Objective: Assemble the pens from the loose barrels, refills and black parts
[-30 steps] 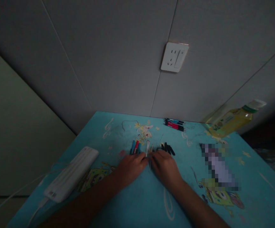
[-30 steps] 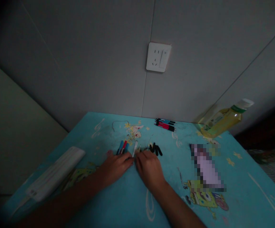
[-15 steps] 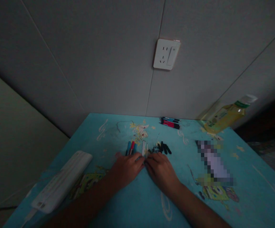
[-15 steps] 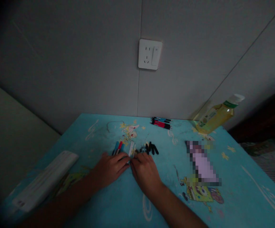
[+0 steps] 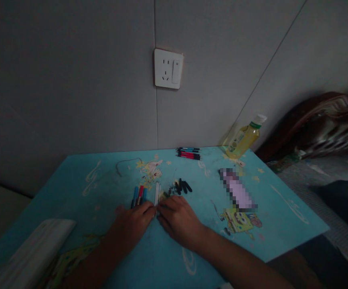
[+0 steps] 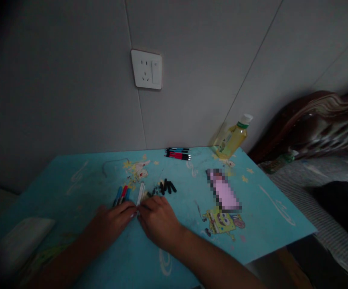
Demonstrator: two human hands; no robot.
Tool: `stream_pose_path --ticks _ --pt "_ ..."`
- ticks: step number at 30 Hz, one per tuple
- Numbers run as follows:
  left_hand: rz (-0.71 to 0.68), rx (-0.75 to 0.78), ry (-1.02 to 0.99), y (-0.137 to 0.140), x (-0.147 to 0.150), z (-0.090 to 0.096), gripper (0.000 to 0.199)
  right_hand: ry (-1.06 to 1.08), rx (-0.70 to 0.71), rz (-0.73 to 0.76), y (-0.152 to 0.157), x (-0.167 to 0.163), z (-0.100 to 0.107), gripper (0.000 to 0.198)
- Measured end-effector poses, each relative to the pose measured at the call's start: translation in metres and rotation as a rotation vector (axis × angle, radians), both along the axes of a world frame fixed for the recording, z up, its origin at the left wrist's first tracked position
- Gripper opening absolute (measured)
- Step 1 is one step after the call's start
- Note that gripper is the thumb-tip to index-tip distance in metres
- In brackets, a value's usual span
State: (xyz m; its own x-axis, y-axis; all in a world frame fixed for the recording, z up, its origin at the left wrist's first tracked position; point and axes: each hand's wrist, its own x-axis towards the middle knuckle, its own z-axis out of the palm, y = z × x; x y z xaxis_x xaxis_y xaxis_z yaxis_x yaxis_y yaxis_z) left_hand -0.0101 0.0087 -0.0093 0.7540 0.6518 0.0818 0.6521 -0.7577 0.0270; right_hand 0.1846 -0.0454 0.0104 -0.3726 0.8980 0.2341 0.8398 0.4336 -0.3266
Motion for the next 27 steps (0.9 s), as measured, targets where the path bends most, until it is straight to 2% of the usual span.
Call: stream_pose_path --ticks 5,12,19,27 --pt "0.005 0.007 0.029 -0.002 0.003 0.004 0.032 -0.008 -0.01 -0.003 0.002 0.0 -0.001 0.025" --pt "-0.022 0.041 -0.025 0.002 -0.001 -0.004 0.04 -0.001 -0.014 -0.023 0.005 0.0 -0.002 0.026" --pt "-0.019 -0.035 -0.037 0.001 0.001 0.003 0.026 0.007 0.036 -0.037 0.006 0.0 -0.005 0.021" --pt "-0.015 -0.007 -0.053 -0.004 0.007 0.006 0.018 0.044 0.061 -0.021 0.01 0.0 -0.008 0.019"
